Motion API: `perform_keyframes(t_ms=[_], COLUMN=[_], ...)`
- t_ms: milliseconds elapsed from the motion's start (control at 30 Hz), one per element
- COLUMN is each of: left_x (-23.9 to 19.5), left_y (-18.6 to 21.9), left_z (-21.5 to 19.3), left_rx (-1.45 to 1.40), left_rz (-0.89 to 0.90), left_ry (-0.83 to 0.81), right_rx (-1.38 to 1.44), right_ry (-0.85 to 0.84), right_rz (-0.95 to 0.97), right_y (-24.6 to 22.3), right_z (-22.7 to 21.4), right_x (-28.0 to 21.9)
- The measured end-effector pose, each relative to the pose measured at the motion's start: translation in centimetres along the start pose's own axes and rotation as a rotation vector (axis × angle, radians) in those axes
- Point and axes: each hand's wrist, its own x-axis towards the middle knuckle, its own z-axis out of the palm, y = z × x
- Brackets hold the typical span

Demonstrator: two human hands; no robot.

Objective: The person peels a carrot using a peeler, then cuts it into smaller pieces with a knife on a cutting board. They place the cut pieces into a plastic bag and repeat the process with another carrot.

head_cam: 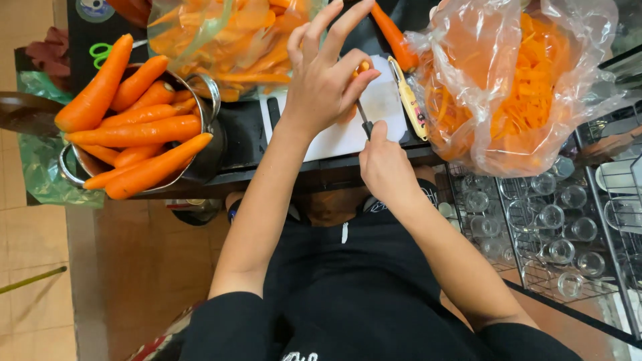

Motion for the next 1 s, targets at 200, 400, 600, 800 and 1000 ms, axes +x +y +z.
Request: perform_keyframes(t_ms=[200,400,600,800,1000], left_x=[0.7,0.3,0.6,0.8,0.1], left_y=[0.3,0.7,1.2,0.7,0.1], left_z=[0.3,0.5,0.3,0.5,-0.1], left_rx=[-0.010,-0.053,-0.093,-0.124,-0.220], left_rz=[0.014,-0.035,-0.050,-0.083,-0.164], left_ry=[0.010,0.019,0.005,0.025,0.034], right_rx=[-0.007,-0.053,-0.086,-0.174,-0.067], right_ry=[-0.007,-0.072,-0.151,-0.186,-0.202], right_rz=[0.004,0.051,0.090,0.120,0.067], right_y=[3.2,4.3,7.1,8.0,8.0], right_z=[3.4,4.6,7.9,9.7,6.6], right_x=[0.8,1.2,2.8,2.1,-1.2])
